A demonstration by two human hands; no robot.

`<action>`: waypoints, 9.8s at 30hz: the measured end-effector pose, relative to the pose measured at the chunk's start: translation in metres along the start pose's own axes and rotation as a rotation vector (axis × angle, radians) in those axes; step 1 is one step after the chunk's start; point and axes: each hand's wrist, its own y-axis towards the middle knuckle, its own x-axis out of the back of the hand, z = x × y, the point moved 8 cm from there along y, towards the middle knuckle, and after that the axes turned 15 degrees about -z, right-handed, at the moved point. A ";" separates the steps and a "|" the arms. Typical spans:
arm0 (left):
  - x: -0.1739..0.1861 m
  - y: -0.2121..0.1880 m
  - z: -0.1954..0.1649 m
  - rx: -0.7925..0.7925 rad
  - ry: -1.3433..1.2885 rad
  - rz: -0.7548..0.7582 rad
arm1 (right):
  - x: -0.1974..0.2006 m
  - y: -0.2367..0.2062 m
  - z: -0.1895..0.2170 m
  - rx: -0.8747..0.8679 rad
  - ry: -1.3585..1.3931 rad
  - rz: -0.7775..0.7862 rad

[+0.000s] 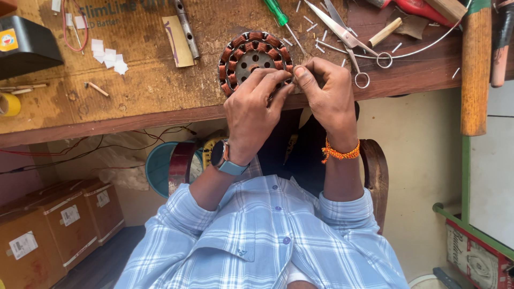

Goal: The person connects colored wires to a motor stator by hand, stripping insulation and twisting wire ends into the stator slots. The person handles red, yellow, and blue wires and uses a small tool to assist with insertion.

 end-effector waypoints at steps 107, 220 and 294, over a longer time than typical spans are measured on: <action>0.003 -0.007 0.012 -0.191 -0.124 -0.057 | 0.010 -0.024 0.059 1.131 -0.631 0.019; 0.008 0.002 0.002 -0.174 -0.069 -0.069 | 0.004 -0.021 0.078 0.955 -0.406 0.139; 0.002 -0.002 0.002 -0.148 -0.044 -0.044 | 0.021 -0.056 0.048 0.841 -0.533 -0.260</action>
